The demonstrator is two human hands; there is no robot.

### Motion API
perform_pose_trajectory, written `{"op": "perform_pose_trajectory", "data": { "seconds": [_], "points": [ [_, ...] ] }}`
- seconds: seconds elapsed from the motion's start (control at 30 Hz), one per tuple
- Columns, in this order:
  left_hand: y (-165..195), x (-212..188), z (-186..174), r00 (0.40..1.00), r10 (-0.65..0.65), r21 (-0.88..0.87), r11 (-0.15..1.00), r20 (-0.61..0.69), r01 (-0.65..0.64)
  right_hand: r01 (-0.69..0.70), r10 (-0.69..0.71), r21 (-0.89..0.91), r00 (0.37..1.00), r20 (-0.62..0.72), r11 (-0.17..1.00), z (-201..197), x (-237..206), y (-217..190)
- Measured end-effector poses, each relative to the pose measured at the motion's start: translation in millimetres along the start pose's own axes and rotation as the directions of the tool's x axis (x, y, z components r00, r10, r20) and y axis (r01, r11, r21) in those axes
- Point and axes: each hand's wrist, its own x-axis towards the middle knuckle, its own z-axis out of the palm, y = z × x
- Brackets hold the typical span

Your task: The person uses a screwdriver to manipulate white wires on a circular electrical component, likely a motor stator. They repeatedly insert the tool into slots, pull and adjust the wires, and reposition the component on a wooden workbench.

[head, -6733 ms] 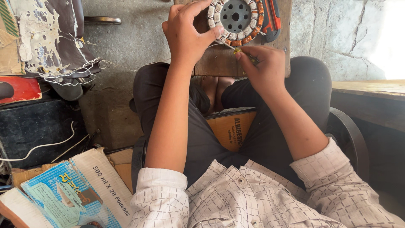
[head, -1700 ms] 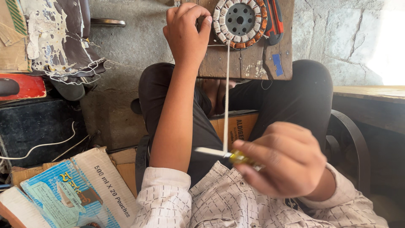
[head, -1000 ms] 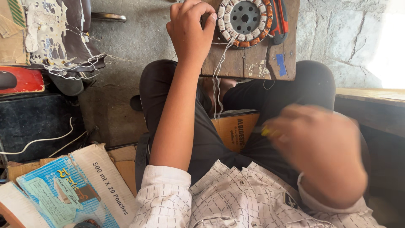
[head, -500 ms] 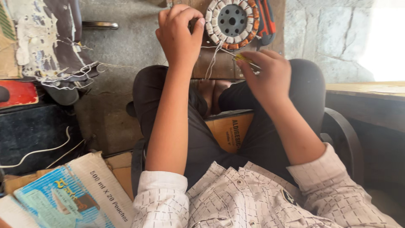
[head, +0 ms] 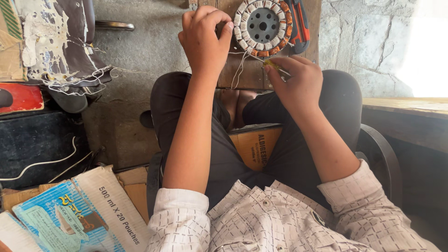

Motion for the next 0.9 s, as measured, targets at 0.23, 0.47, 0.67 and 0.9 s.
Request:
{"op": "perform_pose_trajectory", "data": {
  "seconds": [0.23, 0.47, 0.67, 0.9],
  "points": [
    [0.6, 0.2, 0.5, 1.0, -0.007, 0.009, 1.0, 0.001, 0.007, 0.028, -0.023, 0.109, 0.999, -0.043, 0.994, 6.2, -0.3, -0.3],
    [0.1, -0.2, 2.4, 1.0, -0.005, 0.015, 1.0, 0.004, 0.005, 0.029, -0.009, 0.232, 0.996, -0.086, 0.972, 1.8, -0.3, 2.7],
    [3.4, 0.3, -0.4, 1.0, -0.009, 0.013, 1.0, 0.004, 0.009, 0.064, -0.037, 0.202, 0.99, -0.139, 0.977, -13.5, -6.3, -2.3],
    [15.8, 4.3, -13.8, 0.967, 0.182, -0.222, 0.95, -0.179, -0.22, 0.038, -0.02, 0.156, 0.994, -0.11, 0.987, -12.9, -2.1, 0.4]
  ]
}}
